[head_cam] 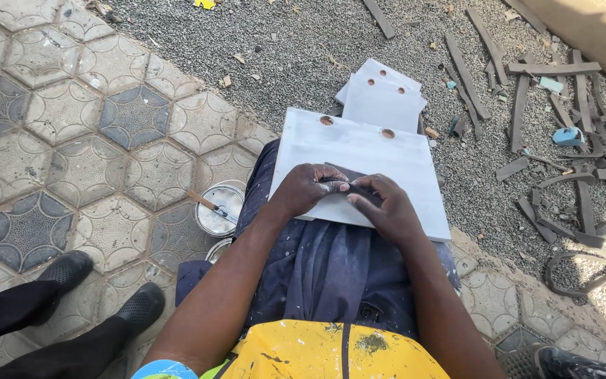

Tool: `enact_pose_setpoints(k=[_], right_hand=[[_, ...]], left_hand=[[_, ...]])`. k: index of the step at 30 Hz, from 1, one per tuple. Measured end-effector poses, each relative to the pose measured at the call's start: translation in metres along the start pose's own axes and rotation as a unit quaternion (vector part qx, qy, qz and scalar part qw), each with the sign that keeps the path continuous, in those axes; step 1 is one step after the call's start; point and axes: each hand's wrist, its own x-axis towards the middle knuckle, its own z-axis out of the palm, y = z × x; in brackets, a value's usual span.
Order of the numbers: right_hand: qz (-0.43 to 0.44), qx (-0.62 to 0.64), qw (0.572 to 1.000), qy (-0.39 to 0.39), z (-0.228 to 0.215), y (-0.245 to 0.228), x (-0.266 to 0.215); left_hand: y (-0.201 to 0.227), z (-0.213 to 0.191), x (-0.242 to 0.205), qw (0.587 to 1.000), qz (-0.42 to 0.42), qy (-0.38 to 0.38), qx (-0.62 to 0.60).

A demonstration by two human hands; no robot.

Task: Sanding a white furniture panel using sandpaper and an electric orbital sander to prepare it for finishing.

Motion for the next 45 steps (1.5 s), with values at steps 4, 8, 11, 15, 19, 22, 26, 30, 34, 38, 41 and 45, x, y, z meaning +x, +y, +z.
enact_pose_setpoints(k=[4,8,11,15,19,22,26,30,34,38,41,45], right_hand=[[0.056,-0.176,0.982,-0.028,-0.008,-0.02,-0.007],[0.134,-0.264,0.955,-0.012,-0.032,0.023,-0.012],[0.143,-0.269,0.952,-0.009,-0.037,0.051,-0.021],[0.1,-0.216,0.971,-0.011,-0.04,0.073,-0.031],[0.048,-0.225,0.973,-0.002,-0.059,0.016,-0.031],[0.008,-0.197,0.98,0.015,-0.08,-0.022,-0.015],[0.058,-0.148,0.987,0.024,-0.11,-0.04,0.011],[-0.017,-0.1,0.994,0.032,-0.12,-0.057,0.015],[0.143,-0.132,0.98,0.039,-0.096,-0.112,0.007],[0.066,-0.054,0.979,0.188,-0.067,-0.086,0.001],[0.059,0.152,0.952,0.261,-0.051,-0.068,-0.006],[0.105,0.31,0.866,0.379,-0.035,-0.004,-0.002]], left_hand=[[0.018,0.006,0.0,0.997,0.003,-0.023,0.076],[0.028,0.035,0.0,0.949,0.03,-0.102,0.295],[0.025,0.057,0.006,0.904,0.053,-0.142,0.399],[0.004,0.074,0.016,0.882,0.142,-0.075,0.443],[0.048,0.049,0.009,0.872,0.235,0.037,0.427],[0.062,0.036,0.027,0.853,0.25,0.087,0.45],[0.096,0.008,0.041,0.837,0.299,0.139,0.436],[0.115,-0.017,0.075,0.768,0.415,0.218,0.436],[0.172,-0.043,0.071,0.722,0.47,0.227,0.455],[0.181,-0.033,0.083,0.719,0.527,0.146,0.429],[0.157,0.007,0.083,0.747,0.484,0.168,0.424],[0.108,0.064,0.043,0.917,0.26,0.077,0.292]])
